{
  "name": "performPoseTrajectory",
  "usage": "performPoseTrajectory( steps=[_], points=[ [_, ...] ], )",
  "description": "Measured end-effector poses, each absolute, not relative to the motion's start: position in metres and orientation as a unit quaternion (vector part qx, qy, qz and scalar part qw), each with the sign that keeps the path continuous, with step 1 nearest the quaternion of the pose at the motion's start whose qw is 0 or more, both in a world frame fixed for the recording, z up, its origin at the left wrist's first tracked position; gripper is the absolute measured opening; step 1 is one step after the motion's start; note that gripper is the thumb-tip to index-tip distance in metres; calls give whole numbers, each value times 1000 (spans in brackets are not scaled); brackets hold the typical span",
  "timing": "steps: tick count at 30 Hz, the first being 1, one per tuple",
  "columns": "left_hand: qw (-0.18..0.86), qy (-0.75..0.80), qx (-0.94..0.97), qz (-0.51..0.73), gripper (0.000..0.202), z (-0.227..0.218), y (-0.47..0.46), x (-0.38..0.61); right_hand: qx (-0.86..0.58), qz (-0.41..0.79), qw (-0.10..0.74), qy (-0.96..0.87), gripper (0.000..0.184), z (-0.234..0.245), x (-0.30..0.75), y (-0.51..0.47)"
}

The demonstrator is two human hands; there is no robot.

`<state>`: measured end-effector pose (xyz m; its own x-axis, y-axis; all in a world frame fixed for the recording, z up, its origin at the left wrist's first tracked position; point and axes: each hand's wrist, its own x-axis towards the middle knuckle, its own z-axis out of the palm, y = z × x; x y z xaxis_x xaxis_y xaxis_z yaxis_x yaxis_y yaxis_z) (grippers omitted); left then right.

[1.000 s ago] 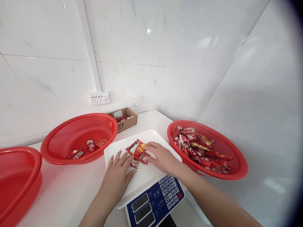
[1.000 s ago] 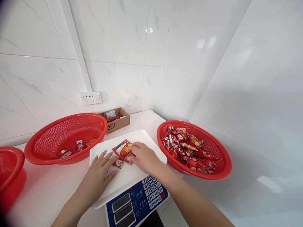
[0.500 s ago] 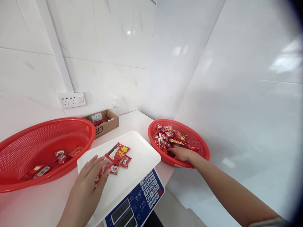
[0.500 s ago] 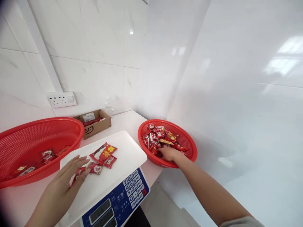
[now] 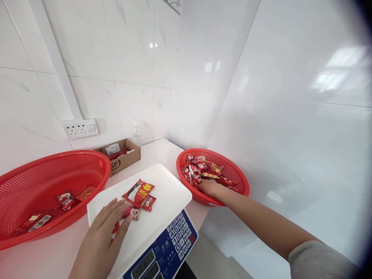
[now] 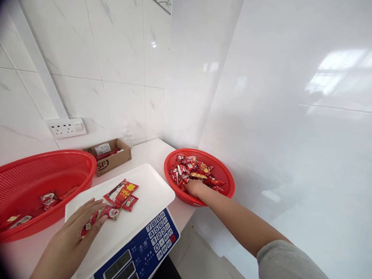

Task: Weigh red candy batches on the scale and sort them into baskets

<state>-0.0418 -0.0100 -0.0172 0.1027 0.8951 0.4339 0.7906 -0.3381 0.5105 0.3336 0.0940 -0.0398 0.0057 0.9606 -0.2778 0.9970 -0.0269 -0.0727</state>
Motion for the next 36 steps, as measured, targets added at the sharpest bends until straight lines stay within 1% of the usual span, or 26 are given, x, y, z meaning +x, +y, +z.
performPoseTrajectory(
  steps=[3, 6, 8, 13, 16, 19, 23, 25, 27, 31, 33, 36],
  points=[
    [69, 576, 735, 351, 45, -17, -9, -43, 708, -139, 70, 689, 28, -44, 333, 97],
    [60, 572, 735, 358, 45, -17, -10, -44, 698, -143, 38, 701, 26, -40, 338, 98],
    [56, 567, 738, 360, 43, -17, -10, -45, 692, -133, -8, 709, 25, -35, 341, 101],
    [49, 563, 743, 360, 41, -16, -10, -44, 694, -73, -172, 695, 22, -24, 341, 113],
    [47, 562, 744, 359, 40, -15, -9, -44, 699, -49, -251, 668, 21, -15, 342, 115],
    [54, 557, 747, 357, 39, -14, -10, -44, 702, -48, -308, 640, 22, -5, 341, 109],
    [49, 558, 752, 348, 37, -11, -13, -42, 686, -75, -362, 627, 23, 10, 326, 96],
    [48, 555, 758, 339, 35, -8, -15, -41, 661, -100, -376, 642, 24, 16, 309, 90],
    [50, 553, 764, 329, 34, -6, -17, -40, 624, -140, -373, 672, 25, 18, 288, 85],
    [60, 569, 766, 294, 32, -4, -18, -38, 552, -213, -327, 737, 21, 16, 243, 78],
    [73, 577, 766, 274, 33, -4, -19, -38, 533, -218, -304, 759, 19, 13, 226, 74],
    [90, 577, 774, 246, 34, -5, -20, -38, 502, -205, -268, 796, 23, 11, 211, 64]
  ],
)
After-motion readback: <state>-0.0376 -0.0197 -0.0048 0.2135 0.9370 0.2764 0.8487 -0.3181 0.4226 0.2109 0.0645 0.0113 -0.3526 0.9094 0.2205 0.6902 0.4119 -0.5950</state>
